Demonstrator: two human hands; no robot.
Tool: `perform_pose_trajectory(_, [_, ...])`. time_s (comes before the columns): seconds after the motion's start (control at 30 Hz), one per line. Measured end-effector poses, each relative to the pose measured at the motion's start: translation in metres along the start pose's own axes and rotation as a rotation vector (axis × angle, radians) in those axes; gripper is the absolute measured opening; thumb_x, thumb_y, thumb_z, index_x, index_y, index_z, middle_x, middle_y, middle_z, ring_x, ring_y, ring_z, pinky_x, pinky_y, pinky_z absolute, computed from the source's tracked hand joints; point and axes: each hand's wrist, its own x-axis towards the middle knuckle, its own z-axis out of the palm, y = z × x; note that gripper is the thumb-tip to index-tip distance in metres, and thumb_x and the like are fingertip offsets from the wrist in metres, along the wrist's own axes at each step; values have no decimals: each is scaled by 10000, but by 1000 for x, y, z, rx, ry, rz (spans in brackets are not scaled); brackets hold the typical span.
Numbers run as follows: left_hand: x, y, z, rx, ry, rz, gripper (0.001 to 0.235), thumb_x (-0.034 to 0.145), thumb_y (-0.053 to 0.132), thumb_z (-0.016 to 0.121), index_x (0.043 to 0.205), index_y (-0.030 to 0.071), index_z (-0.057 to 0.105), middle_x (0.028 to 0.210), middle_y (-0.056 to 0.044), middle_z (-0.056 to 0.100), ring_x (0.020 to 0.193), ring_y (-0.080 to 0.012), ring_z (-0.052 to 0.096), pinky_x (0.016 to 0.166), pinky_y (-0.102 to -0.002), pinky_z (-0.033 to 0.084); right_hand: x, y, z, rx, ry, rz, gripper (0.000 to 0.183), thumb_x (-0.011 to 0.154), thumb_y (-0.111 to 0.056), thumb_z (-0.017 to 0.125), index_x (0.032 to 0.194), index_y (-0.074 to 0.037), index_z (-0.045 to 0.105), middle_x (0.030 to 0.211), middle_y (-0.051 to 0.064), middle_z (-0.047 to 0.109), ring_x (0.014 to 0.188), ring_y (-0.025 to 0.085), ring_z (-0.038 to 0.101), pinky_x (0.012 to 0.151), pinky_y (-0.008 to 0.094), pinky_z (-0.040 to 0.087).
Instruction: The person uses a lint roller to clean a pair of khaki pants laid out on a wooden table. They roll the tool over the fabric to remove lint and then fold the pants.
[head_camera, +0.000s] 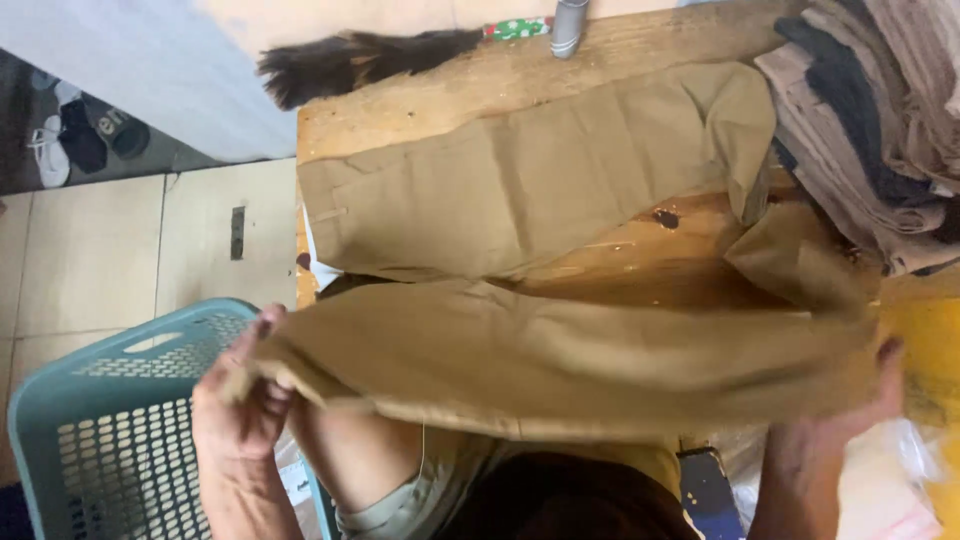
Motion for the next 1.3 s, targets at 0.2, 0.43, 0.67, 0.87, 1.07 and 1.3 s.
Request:
perform_pose_trajectory(0.2, [79, 20, -7, -400, 447, 67, 541, 959, 261, 700, 1375, -55, 563, 1294, -304, 676, 1174, -404, 703, 925, -447, 645, 95, 3, 102, 68, -222, -185, 64, 932, -147, 803, 976, -126, 760, 1023, 62, 777, 918, 181, 714, 823, 275, 522])
perform_pose_trajectory(0.43, [166, 22, -19, 231, 559, -94, 147, 947, 116, 701, 1058, 36, 645, 900, -131, 661, 759, -182, 623, 630, -255, 524, 183, 102, 153, -572, -68, 26, 720, 763, -568, 729, 1297, -111, 572, 1434, 141, 604, 1401, 327, 564, 1157, 487, 506])
perform_pose_trajectory(0.67, [219, 0, -91, 1048, 564, 85, 191, 799, 276, 896, 934, 244, 763, 831, 14, 671, 768, -98, 597, 659, -234, 448, 173, 145, 108, -1478, -518, -885, 432, 972, -123, 860, 1273, 83, 629, 1169, 268, 555, 1105, 492, 597, 934, 545, 518])
perform_pose_trajectory(0.87, [238, -23, -104, 1195, 687, 60, 245, 893, 283, 763, 1076, 123, 734, 923, -101, 723, 873, -223, 696, 744, -367, 548, 179, 149, 140, -1949, -385, -714, 422, 1032, -235, 752, 1402, -90, 608, 1366, 170, 453, 1276, 438, 464, 875, 697, 503])
perform_pose_trajectory(1.07, [208, -3, -56, 1211, 685, -26, 369, 911, 364, 763, 1195, 136, 706, 1056, -76, 740, 1031, -262, 716, 856, -423, 567, 258, 203, 152, -1984, -903, -1129, 229, 967, -245, 758, 1184, -185, 722, 1106, 33, 614, 1122, 343, 615, 890, 510, 530])
perform_pose_trajectory(1.3, [179, 11, -12, 1155, 601, -85, 419, 899, 317, 791, 1215, 58, 697, 1120, -202, 715, 1090, -372, 685, 880, -485, 549, 251, 211, 199, -2194, -909, -571, 335, 1037, -211, 612, 1372, -221, 633, 1335, 104, 578, 1351, 441, 474, 1099, 719, 291])
